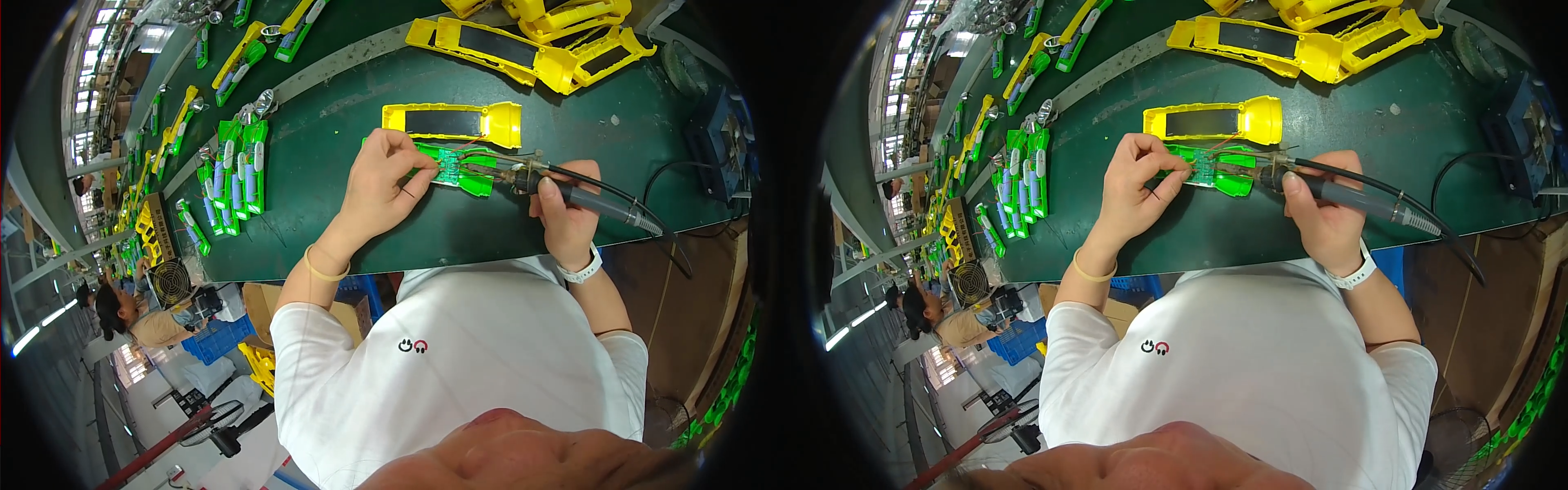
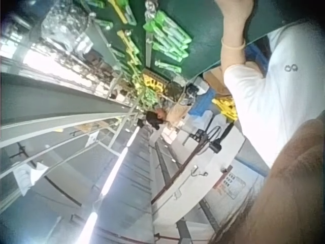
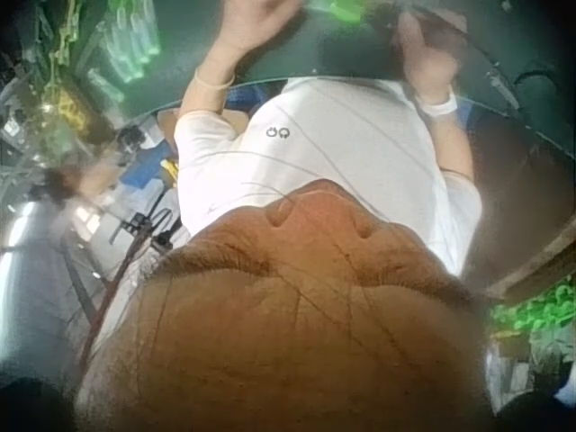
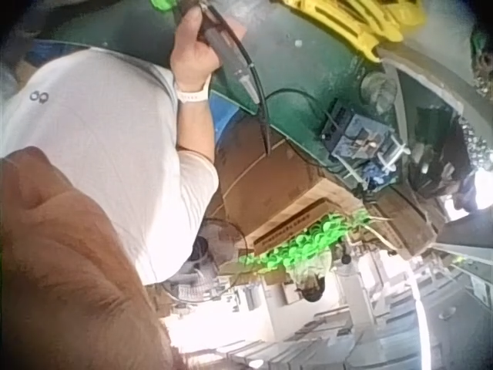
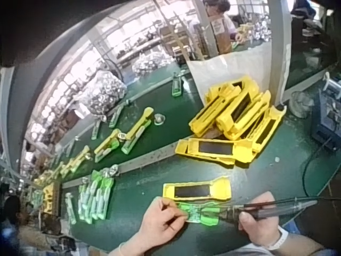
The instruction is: Soldering wires onto circuit boards for the assembly of solar-powered flashlights.
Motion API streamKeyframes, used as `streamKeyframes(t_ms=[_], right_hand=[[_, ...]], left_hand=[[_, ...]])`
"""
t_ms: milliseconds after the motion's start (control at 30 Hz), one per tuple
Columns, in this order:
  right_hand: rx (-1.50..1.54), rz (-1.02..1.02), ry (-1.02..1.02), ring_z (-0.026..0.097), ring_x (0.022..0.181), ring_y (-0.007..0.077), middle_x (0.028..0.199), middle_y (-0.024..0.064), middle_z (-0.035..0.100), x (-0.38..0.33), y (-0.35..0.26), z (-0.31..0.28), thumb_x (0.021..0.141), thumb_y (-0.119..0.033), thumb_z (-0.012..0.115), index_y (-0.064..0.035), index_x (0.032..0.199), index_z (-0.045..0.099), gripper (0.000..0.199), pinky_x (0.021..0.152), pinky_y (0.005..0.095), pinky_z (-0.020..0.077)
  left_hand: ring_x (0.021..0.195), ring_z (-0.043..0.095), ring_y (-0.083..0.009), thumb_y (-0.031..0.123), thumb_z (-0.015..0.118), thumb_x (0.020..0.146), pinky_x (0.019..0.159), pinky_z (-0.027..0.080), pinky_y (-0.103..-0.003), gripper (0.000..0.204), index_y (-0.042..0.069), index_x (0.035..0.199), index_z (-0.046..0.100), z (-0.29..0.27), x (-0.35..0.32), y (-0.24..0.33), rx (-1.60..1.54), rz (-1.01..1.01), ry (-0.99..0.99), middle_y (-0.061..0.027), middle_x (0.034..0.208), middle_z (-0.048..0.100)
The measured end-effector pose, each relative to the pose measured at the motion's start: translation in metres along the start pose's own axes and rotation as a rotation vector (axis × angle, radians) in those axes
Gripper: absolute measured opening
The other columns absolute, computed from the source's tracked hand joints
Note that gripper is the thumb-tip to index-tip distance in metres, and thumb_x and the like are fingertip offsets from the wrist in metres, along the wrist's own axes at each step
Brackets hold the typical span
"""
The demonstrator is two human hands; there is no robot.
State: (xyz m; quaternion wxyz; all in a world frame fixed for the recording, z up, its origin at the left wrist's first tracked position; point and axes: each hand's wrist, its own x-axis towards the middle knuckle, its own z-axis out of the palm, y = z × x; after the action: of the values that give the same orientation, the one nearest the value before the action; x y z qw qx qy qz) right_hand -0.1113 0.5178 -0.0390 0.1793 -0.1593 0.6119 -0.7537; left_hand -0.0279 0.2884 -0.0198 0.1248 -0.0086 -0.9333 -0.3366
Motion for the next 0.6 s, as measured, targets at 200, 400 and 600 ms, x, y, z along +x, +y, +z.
streamKeyframes(t_ms=[200,400,600], right_hand=[[-0.138,-0.023,-0.11,0.049,0.052,0.0078,0.067,0.0041,0.051,0.002,0.002,0.001,0.086,-0.008,0.057,-0.0043,0.092,0.04,0.019,0.048,0.0198,0.0407],[-0.121,-0.028,-0.126,0.049,0.054,0.0079,0.068,0.0039,0.051,0.003,0.003,0.004,0.087,-0.007,0.056,-0.0043,0.093,0.039,0.018,0.05,0.0199,0.0415],[-0.131,0.004,-0.126,0.049,0.053,0.0071,0.068,0.0039,0.051,0.003,0.002,0.004,0.087,-0.008,0.057,-0.0044,0.094,0.039,0.02,0.047,0.0188,0.0393]], left_hand=[[0.078,0.051,-0.0226,0.003,0.068,0.064,0.065,0.045,-0.031,0.012,0.004,0.074,0.061,-0.007,0.005,0.008,0.008,-0.118,-0.087,-0.0076,0.083,0.051],[0.08,0.052,-0.0258,0.005,0.065,0.065,0.069,0.046,-0.034,0.01,0.004,0.073,0.059,-0.01,0.013,0.011,0.044,-0.15,-0.172,-0.0096,0.085,0.05],[0.079,0.053,-0.0256,0.005,0.064,0.066,0.068,0.046,-0.034,0.009,0.004,0.073,0.058,-0.01,0.014,0.013,0.051,-0.149,-0.169,-0.0096,0.085,0.05]])
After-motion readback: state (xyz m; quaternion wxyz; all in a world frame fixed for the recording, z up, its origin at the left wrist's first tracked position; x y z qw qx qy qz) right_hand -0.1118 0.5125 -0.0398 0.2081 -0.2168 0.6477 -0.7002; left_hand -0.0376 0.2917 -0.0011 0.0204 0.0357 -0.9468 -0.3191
